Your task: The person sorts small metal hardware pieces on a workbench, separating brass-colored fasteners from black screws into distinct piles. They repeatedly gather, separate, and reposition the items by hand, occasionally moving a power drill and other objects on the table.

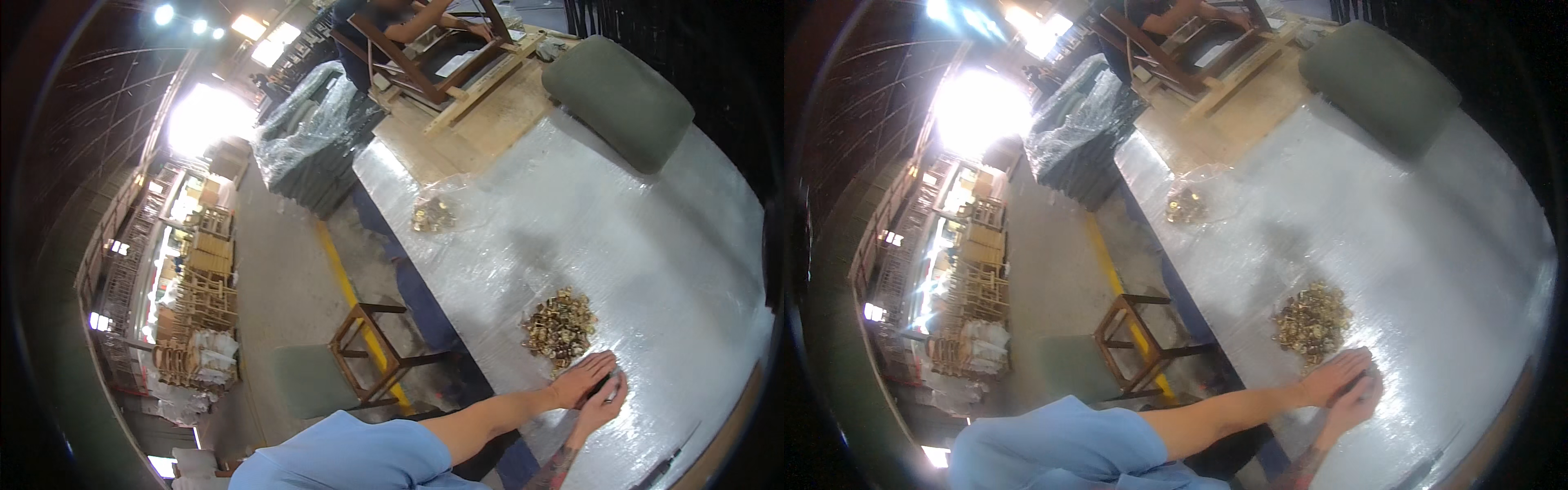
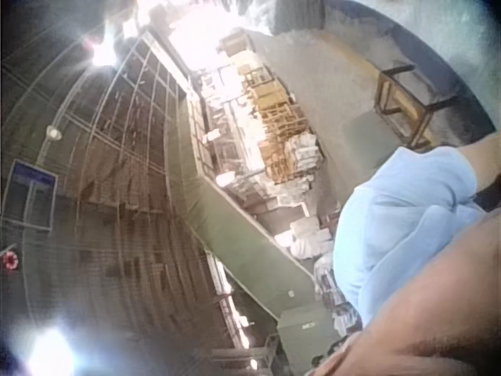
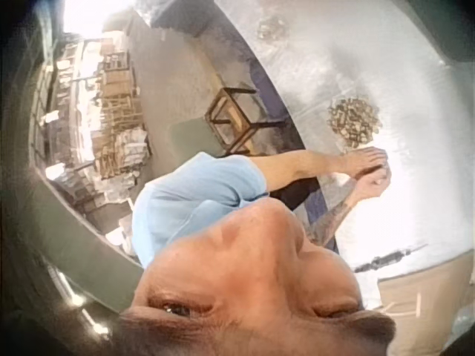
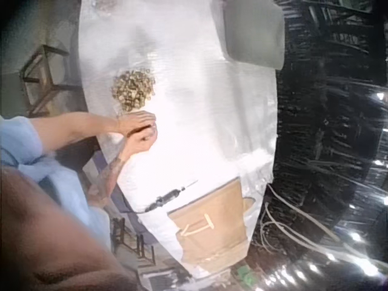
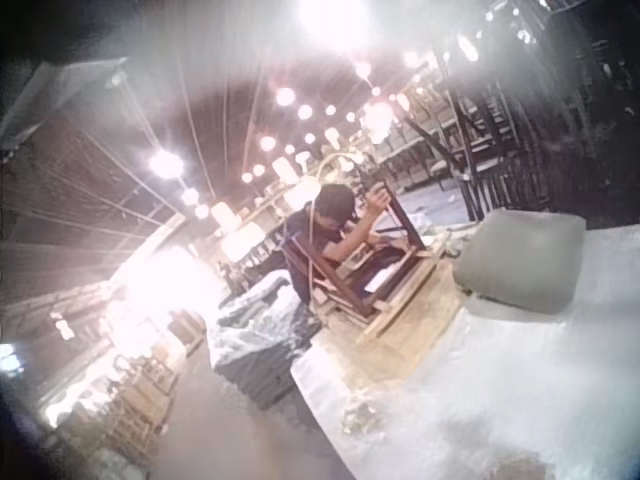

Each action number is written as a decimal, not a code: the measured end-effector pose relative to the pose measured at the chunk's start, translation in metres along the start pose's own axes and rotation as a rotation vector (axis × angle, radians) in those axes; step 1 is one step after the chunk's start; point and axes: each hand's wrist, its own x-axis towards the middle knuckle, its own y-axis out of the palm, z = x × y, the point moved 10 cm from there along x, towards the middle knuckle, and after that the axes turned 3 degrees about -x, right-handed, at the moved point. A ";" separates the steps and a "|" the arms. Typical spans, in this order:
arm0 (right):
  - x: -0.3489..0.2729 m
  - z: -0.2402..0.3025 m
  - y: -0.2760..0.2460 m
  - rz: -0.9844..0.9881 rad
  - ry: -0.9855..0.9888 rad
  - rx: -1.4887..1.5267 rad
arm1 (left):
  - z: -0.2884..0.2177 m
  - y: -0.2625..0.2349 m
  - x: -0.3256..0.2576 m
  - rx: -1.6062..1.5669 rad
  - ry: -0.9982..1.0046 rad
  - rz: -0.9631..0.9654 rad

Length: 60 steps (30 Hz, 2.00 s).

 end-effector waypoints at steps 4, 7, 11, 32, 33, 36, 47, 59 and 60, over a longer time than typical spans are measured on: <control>0.011 0.030 0.015 0.035 -0.164 -0.115 | 0.018 0.019 -0.007 0.039 -0.088 0.107; 0.007 0.011 0.034 0.092 -0.107 -0.015 | 0.017 0.020 -0.010 0.074 -0.055 0.101; -0.001 0.004 0.031 0.038 0.035 -0.018 | 0.017 0.027 -0.009 0.076 -0.093 0.110; -0.066 -0.070 -0.150 -0.629 0.258 -0.210 | 0.008 -0.018 0.001 0.065 0.023 -0.109; -0.076 -0.076 -0.158 -0.664 0.260 -0.257 | 0.004 -0.017 0.004 0.116 0.057 -0.095; -0.089 -0.084 -0.157 -0.645 0.097 -0.608 | -0.015 -0.007 0.008 0.126 0.134 -0.027; -0.080 -0.067 -0.141 -0.542 0.030 -0.592 | -0.030 0.010 0.010 0.257 0.178 0.017; -0.071 -0.073 -0.136 -0.484 0.099 -0.657 | -0.041 0.026 0.027 0.368 0.259 0.018; -0.071 -0.076 -0.136 -0.475 0.112 -0.670 | -0.046 0.026 0.029 0.353 0.259 0.042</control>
